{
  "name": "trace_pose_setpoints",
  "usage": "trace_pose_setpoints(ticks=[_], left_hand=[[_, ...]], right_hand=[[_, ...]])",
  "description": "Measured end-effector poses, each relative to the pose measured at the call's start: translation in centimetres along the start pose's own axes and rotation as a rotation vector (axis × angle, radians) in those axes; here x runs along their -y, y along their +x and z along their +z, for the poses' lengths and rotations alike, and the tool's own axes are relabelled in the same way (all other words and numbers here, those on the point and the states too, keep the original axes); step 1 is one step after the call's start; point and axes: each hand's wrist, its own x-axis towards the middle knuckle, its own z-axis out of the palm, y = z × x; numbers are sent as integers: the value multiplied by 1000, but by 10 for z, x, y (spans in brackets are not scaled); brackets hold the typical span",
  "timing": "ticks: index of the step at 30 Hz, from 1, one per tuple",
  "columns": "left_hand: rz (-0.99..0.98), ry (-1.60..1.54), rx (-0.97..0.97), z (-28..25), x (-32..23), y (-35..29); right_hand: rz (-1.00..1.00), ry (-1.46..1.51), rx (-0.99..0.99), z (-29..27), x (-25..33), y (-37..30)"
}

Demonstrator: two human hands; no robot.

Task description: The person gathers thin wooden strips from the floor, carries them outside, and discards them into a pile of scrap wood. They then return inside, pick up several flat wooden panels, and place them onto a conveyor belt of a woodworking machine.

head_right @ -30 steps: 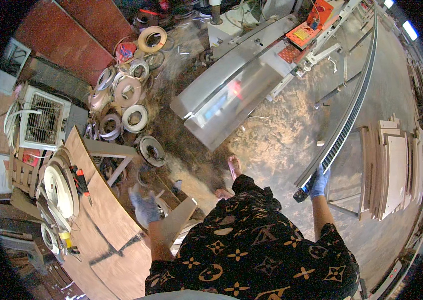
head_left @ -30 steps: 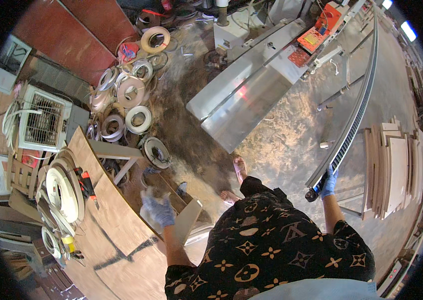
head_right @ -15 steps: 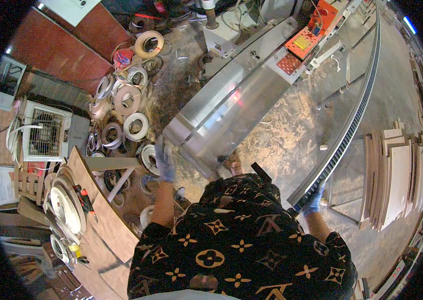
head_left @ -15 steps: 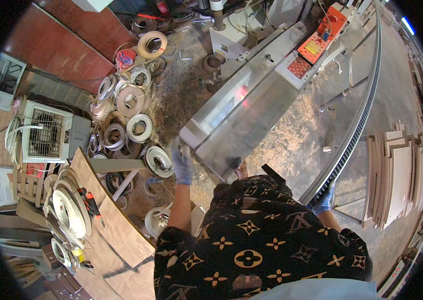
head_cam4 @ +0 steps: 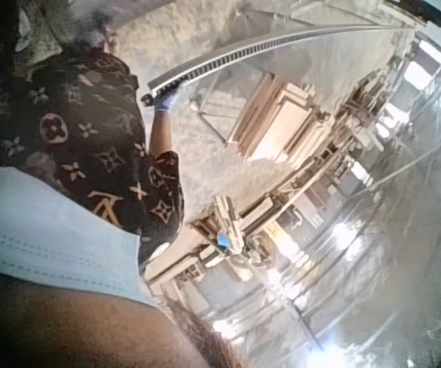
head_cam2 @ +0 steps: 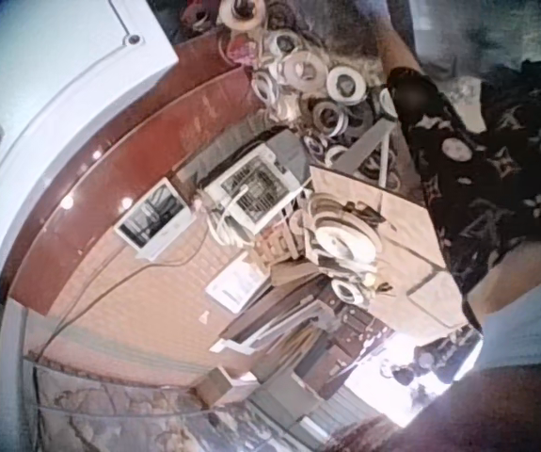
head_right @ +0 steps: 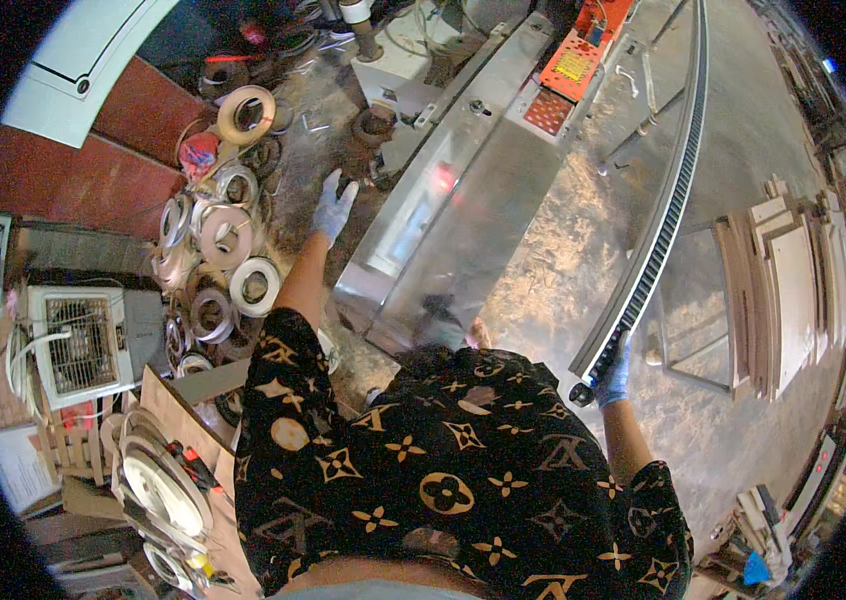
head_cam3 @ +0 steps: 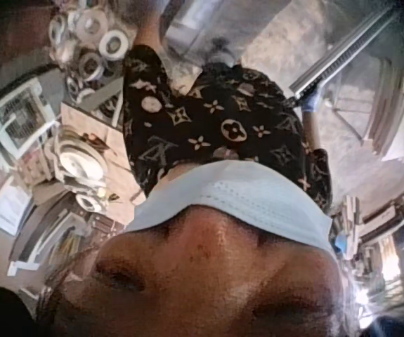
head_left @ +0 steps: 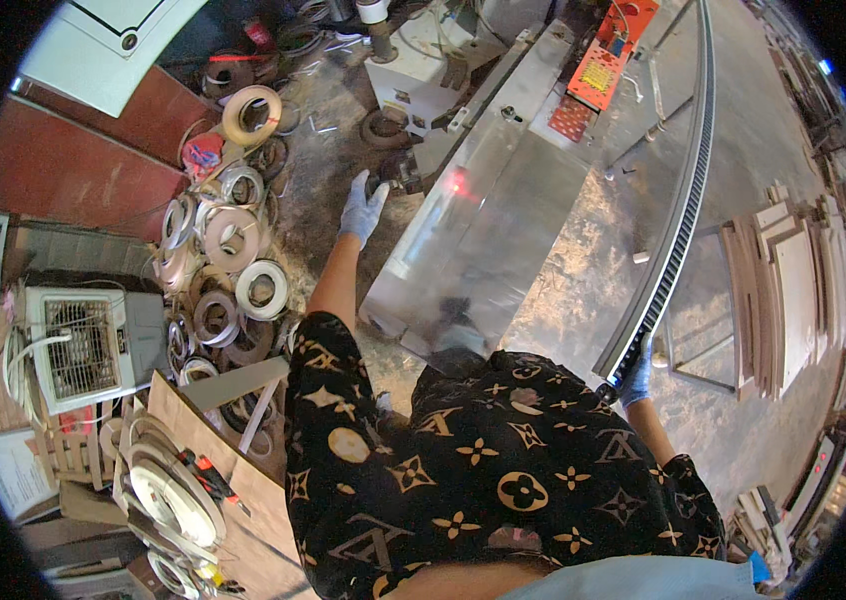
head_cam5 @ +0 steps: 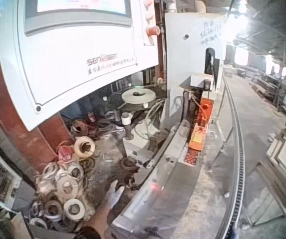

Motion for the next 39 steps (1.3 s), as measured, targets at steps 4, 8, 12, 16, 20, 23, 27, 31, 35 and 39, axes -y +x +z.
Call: trace_pose_setpoints(ticks=[4, 8, 12, 16, 20, 23, 27, 31, 35, 39], left_hand=[[-112, -98, -9, 23, 15, 18], [-43, -66, -89, 32, 27, 21], [-117, 11, -84, 31, 23, 22], [-265, 115, -32, 25, 10, 23], [-318, 186, 8, 21, 5, 25], [-321, 203, 12, 21, 6, 29], [-320, 208, 52, 21, 7, 33], [-296, 208, 39, 21, 8, 31], [-267, 101, 7, 27, 19, 34], [-295, -42, 8, 36, 36, 42]], right_hand=[[-102, 53, -7, -13, -16, -4], [-117, -1, -118, -16, -21, -3], [-193, -50, -177, -14, -22, -4], [-198, -61, -158, -10, -21, -7], [-274, -145, -217, -6, -18, -10], [-276, -153, -255, -4, -18, -9], [-300, -127, -244, -7, -22, -6], [-199, -124, -273, -15, -24, -2], [-138, -236, -383, -18, -23, -1], [-201, -235, -346, -12, -22, -8]])
